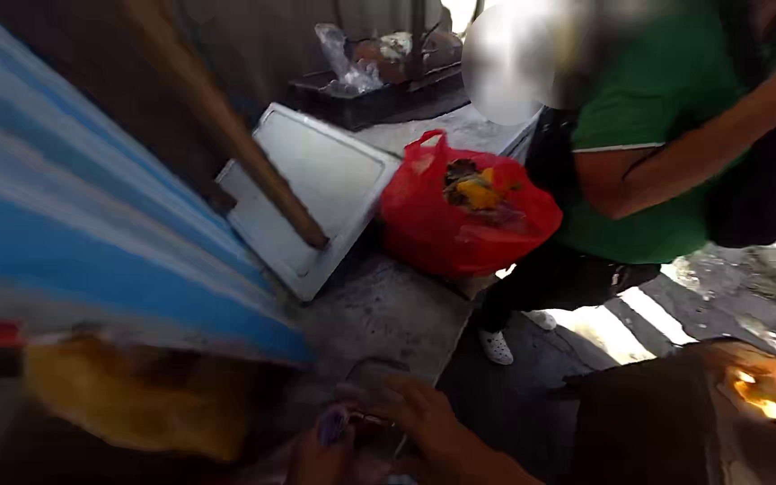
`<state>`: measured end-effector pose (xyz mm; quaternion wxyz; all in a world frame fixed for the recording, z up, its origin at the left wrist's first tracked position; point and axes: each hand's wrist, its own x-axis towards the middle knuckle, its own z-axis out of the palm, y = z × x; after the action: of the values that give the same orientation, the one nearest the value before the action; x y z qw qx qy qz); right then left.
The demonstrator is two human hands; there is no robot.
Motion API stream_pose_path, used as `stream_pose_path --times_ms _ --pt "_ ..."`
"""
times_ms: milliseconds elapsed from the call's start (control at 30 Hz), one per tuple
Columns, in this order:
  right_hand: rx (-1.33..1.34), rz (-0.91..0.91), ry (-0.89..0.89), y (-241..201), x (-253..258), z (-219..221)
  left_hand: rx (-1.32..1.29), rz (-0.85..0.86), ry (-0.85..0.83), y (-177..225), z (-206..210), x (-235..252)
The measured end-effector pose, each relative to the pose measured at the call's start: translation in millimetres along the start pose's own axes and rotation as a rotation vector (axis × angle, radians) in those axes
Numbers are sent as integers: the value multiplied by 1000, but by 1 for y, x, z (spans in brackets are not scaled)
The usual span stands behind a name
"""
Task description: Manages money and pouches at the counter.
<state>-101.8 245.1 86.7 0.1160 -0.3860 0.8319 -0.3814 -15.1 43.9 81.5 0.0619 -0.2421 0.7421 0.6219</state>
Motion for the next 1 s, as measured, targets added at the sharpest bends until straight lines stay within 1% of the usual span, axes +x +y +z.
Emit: stream_pose_path --times_ms 67,100,167,233,333,400,433,533,567,667,733,767,833,900,1000 --pt "25 16 -67 10 -4 0 -118 -82 109 -3 -8 -12" --pt "27 33 -82 15 -5 0 -222 -113 165 -5 -11 -17" --pt "27 39 -77 17 -8 0 -358 -168 209 -8 -18 -33" --pt "15 -18 -57 14 -8 4 -411 -179 241 -12 -23 -48" --pt "-26 -120 -4 6 1 19 -470 -182 209 -18 -21 -63" --pt "-106 -136 -19 4 15 30 -493 -202 146 -19 -17 -67" --pt "-160 -86 -80 1 23 35 -498 -229 105 -18 -14 -67" --pt "-304 193 -383 -3 52 42 -518 -303 45 -15 -5 -67" --pt "-306 244 -415 0 61 42 -532 -307 52 -14 -5 -68" --pt "-193 295 -340 24 70 35 -578 -295 84 -20 -8 -73" --pt "-44 343 -240 34 65 27 -581 -279 99 -17 -11 -76" --pt "50 356 -177 31 62 23 -584 -257 108 -14 -12 -76" --pt "223 328 -64 8 53 17 -597 -186 110 -7 -13 -71" --pt "360 248 14 -30 39 18 -621 -113 99 1 -8 -61" --pt "553 62 -24 -76 19 20 -652 -43 116 13 -11 -58"
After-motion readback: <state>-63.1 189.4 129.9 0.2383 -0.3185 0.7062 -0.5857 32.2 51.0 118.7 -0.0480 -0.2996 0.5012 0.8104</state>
